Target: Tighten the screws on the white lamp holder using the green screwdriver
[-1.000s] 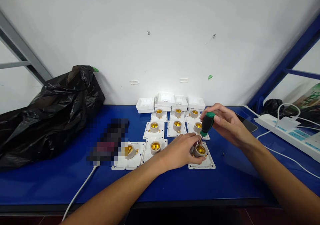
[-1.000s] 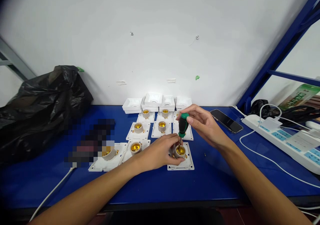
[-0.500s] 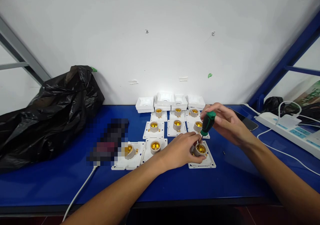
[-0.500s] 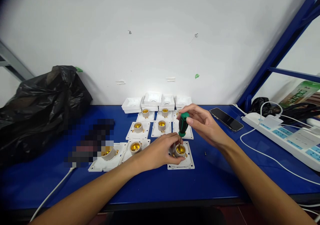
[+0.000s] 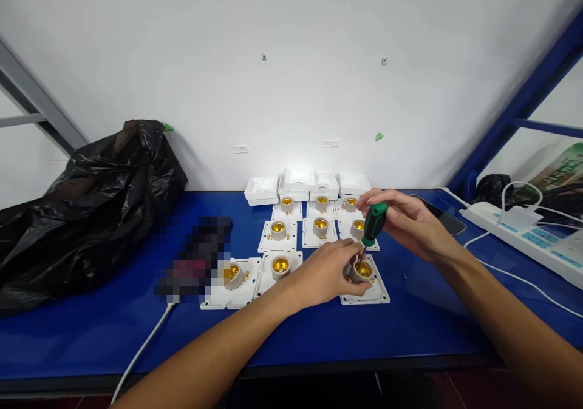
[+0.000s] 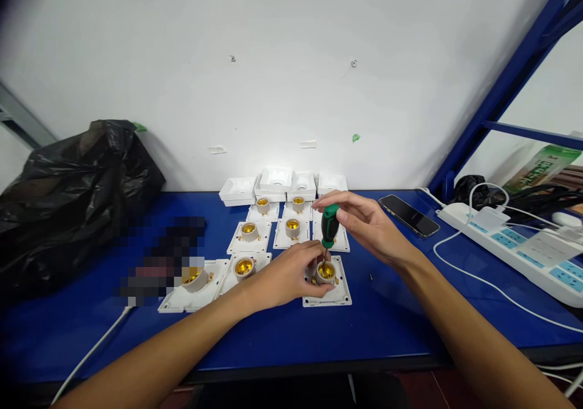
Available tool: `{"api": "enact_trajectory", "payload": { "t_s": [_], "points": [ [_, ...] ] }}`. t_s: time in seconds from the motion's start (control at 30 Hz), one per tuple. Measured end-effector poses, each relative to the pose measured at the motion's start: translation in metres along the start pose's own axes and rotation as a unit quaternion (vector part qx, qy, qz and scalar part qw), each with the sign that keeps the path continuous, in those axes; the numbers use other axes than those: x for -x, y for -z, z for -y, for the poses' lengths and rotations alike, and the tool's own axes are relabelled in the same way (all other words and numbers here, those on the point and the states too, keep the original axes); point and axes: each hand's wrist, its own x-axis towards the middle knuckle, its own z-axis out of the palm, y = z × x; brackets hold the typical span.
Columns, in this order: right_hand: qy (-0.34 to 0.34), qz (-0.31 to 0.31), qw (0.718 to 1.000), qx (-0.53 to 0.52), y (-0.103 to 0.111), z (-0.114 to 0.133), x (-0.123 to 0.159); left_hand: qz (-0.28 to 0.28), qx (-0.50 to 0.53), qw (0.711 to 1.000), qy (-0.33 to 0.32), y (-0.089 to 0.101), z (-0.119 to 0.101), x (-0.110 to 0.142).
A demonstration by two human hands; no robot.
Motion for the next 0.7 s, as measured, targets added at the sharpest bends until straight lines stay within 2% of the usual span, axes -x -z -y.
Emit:
{"api": "enact_trajectory", "payload": {
  "t_s": [0.2,0.37,0.57,0.7],
  "points": [
    [0.014,-0.060,0.998,-0.009,0.0017,-0.0005,-0.0020,-0.004,-0.010,1.000,-0.004,-0.0004,0.0002,-0.0001],
    [-0.017,0.003,1.000,-0.025,0.0025,-0.0004,-0.0007,-0.005,-0.009,1.000,0.000,-0.0004,0.0004,-0.0009],
    [-0.002,-0.037,0.999,-0.013,0.0007,0.0005,-0.0019,-0.003,-0.003,1.000,0.003,-0.0003,0.0002,-0.0004],
    [-0.026,0.001,1.000,-0.008,0.0037,0.0013,-0.0001,-0.002,-0.006,1.000,0.002,0.0011,-0.0007,-0.0001]
  ]
}}
